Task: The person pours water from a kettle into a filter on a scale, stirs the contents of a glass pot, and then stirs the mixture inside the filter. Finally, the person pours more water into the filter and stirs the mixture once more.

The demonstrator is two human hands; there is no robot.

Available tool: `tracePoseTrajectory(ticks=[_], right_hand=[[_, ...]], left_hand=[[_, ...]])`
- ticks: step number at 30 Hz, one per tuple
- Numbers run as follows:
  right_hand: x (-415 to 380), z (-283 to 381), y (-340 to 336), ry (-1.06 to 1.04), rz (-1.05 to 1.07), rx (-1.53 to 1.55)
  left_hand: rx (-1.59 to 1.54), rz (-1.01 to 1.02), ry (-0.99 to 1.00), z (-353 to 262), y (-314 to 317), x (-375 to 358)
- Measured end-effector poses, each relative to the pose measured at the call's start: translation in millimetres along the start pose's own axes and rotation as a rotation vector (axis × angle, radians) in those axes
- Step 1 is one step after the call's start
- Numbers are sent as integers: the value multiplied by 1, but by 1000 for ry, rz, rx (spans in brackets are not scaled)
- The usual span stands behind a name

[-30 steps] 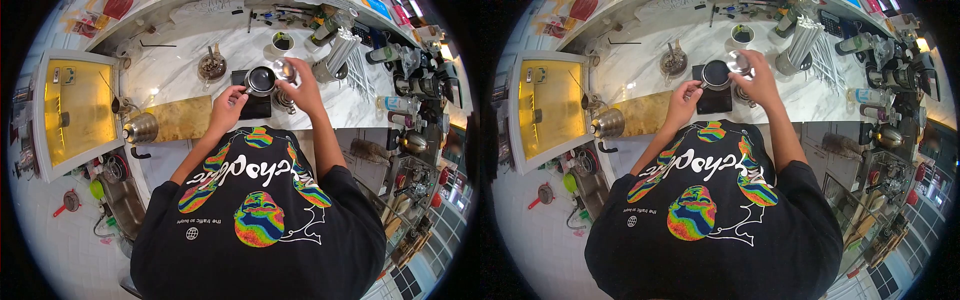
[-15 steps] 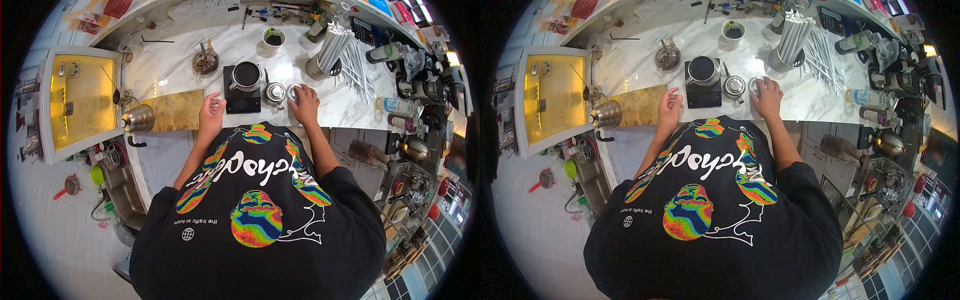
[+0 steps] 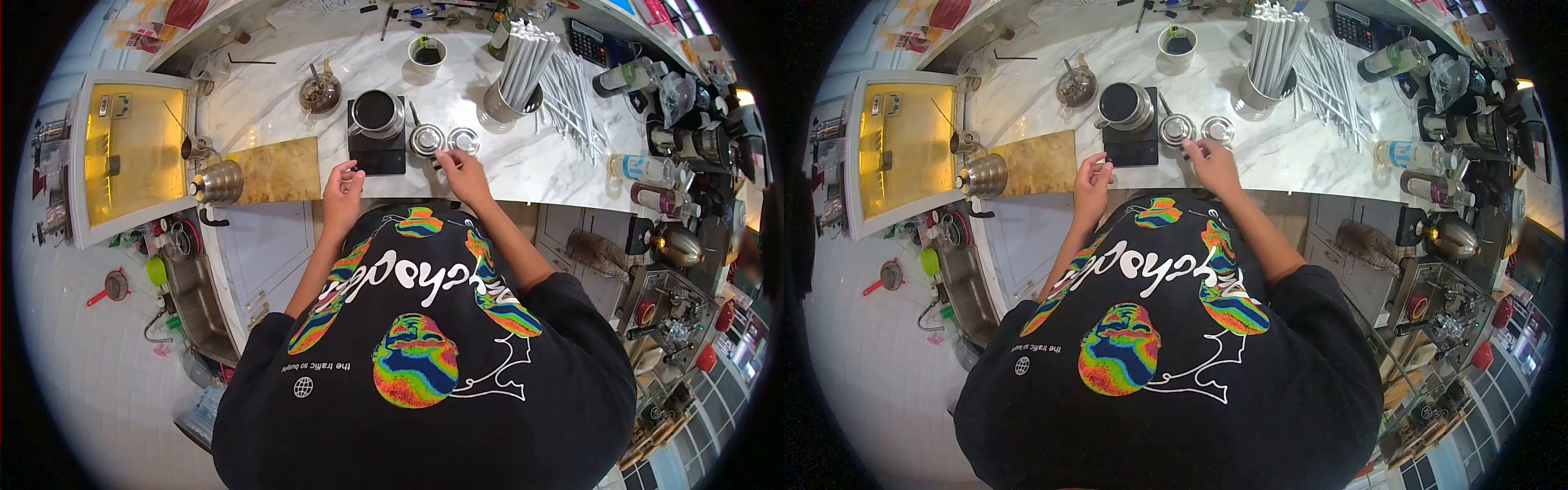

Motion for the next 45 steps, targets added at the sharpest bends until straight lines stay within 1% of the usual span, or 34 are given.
tracePoseTrajectory(ticks=[2, 4, 5, 6, 8, 9, 14, 16, 20, 24, 27, 29, 33, 36, 39, 41, 42, 44, 45], right_hand=[[3, 0, 10, -18, 30, 64], [-6, -10, 33, 368, 317, 306], [-13, -1, 32, 414, 321, 333], [-14, -4, 35, 413, 327, 333], [-8, -2, 39, 372, 401, 389], [-12, 2, 35, 416, 440, 375], [-9, -4, 33, 426, 389, 355], [-8, -6, 30, 403, 325, 362], [-18, -2, 25, 427, 324, 371], [-19, -5, 26, 410, 352, 344], [-12, -10, 34, 378, 368, 434], [-15, -8, 37, 405, 375, 609], [-20, -1, 39, 372, 436, 663], [-17, -7, 39, 364, 386, 680], [-10, -17, 43, 318, 319, 667], [-7, -21, 41, 245, 227, 648], [-10, -21, 40, 249, 221, 649], [-12, -14, 37, 200, 212, 621], [-12, -14, 35, 181, 171, 511]], left_hand=[[6, -9, -24, 11, 4, -4], [14, -2, -27, 20, 8, -12], [18, -9, -36, 24, 7, -18], [32, -2, -67, 28, 9, -22], [37, 2, -82, 27, 12, -23], [41, -4, -77, 28, 12, -24], [-12, -83, -65, 28, 9, -25], [-3, -81, -61, 29, 8, -24], [5, -86, -42, 34, 5, -28], [18, -97, -86, 43, 4, -32], [23, -97, -110, 44, 5, -33], [33, -87, -127, 43, 6, -33], [39, -86, -123, 49, 5, -28], [47, -83, -108, 53, 4, -28], [47, -85, -122, 56, 3, -27], [32, -76, -140, 59, 1, -30], [43, -70, -141, 61, 0, -29], [51, -54, -134, 61, -1, -24], [50, -54, -138, 63, -2, -21]])
Point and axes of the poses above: each hand's wrist, its own x-axis towards the middle knuckle, its own y-axis out of the palm, z = x × y, the point moved 8 cm from there along x, towards the middle knuckle, and after that the axes turned 7 degrees about -x, right-handed, at the moved point
